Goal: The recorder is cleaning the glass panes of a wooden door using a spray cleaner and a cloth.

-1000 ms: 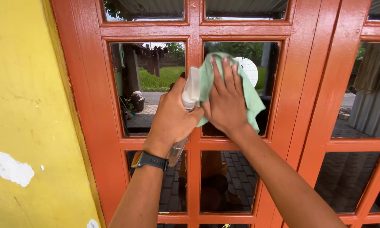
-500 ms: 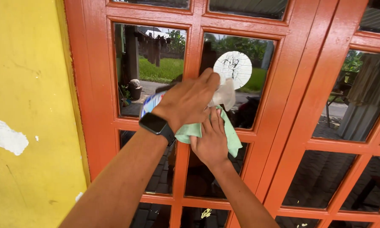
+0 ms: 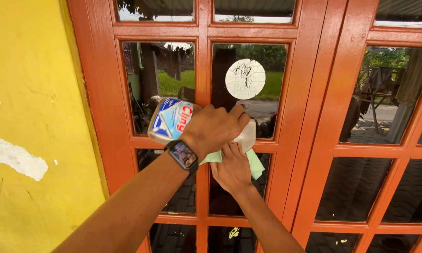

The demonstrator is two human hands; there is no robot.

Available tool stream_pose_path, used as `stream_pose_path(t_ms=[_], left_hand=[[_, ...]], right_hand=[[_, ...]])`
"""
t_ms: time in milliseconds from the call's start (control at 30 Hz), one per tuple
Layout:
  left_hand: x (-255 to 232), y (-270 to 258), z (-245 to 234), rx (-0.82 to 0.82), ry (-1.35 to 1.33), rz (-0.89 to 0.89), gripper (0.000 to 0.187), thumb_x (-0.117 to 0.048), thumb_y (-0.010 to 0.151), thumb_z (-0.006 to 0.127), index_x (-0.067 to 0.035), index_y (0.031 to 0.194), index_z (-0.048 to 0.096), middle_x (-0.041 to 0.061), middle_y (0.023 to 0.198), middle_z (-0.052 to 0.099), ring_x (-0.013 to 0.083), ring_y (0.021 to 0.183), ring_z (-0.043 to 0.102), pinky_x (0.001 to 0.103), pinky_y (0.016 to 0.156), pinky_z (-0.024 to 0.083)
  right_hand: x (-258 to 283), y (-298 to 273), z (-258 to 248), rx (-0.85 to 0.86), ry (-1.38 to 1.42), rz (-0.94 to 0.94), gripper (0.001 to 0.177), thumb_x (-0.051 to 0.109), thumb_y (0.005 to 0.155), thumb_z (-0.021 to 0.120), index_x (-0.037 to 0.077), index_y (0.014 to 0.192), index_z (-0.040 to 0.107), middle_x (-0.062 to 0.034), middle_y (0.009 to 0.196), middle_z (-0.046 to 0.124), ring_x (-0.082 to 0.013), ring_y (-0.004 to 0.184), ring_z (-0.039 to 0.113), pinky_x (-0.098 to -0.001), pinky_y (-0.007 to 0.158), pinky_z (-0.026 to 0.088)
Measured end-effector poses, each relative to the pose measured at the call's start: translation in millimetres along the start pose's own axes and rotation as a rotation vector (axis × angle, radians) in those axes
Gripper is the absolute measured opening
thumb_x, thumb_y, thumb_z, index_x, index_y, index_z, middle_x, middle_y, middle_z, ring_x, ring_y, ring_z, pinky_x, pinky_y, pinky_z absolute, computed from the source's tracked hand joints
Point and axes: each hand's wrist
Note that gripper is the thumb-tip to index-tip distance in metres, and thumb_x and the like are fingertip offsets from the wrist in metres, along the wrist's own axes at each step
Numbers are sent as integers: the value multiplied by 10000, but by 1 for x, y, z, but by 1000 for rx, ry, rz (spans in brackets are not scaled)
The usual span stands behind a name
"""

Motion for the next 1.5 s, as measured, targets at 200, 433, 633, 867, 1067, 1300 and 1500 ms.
stream_pose_path(t_ms=[200, 433, 633, 867, 1067, 1300, 1500], left_hand=[[18, -13, -17, -122, -40, -149, 437, -114, 772, 718, -56, 1173, 555, 139, 1083, 608, 338, 624, 719, 478, 589, 578], [41, -25, -28, -194, -330, -352, 397, -29, 792, 724, -20, 1140, 534, 185, 1137, 591, 424, 787, 698, 500, 700, 579], [37, -38, -13, -454, -931, -615, 396, -46, 741, 722, 15, 1093, 550, 216, 1073, 664, 387, 976, 692, 460, 879, 548], [43, -49, 14, -527, -957, -607, 423, -36, 733, 716, 31, 1119, 557, 235, 1033, 688, 386, 959, 708, 445, 851, 552], [37, -52, 25, -388, -991, -700, 441, -39, 732, 707, 13, 1143, 557, 218, 1032, 699, 349, 909, 731, 450, 814, 586], [29, -59, 30, -118, -921, -696, 446, -39, 727, 731, -13, 1143, 572, 179, 1001, 710, 313, 860, 730, 435, 779, 596], [32, -80, 56, -166, -1383, -658, 767, 117, 756, 612, -88, 1489, 516, 99, 1025, 680, 186, 850, 710, 358, 700, 624]], right_hand=[[-13, 74, -54, -280, -70, -56, 576, 293, 925, 574, -10, 1415, 579, -212, 1506, 512, -380, 1518, 319, -510, 1263, 234], [4, 69, -61, 238, -412, 66, 484, 437, 1060, 432, 57, 1338, 544, -217, 1620, 329, -370, 1590, 79, -482, 1299, 36], [8, 5, -5, -29, -230, -76, 616, 412, 1001, 410, 16, 1472, 427, -237, 1602, 339, -381, 1537, 129, -507, 1256, 67], [-7, 77, -41, -13, -321, -82, 635, 405, 1002, 347, 19, 1504, 393, -213, 1610, 331, -360, 1554, 90, -483, 1259, 35], [-16, 159, -87, -55, -442, -27, 468, 421, 1036, 341, 77, 1279, 547, -181, 1628, 341, -366, 1566, 98, -506, 1276, 29], [-87, 149, -81, -319, -422, -137, 655, 447, 1027, 437, -31, 1470, 498, -224, 1597, 400, -383, 1547, 179, -543, 1256, 122], [-82, 124, -76, -484, -327, 1, 627, 343, 1072, 507, -71, 1541, 478, -293, 1606, 362, -440, 1574, 145, -567, 1290, 188]])
Point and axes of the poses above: each hand's wrist, its own y-axis towards the middle knuckle, its own z-axis out of the palm, x = y × z
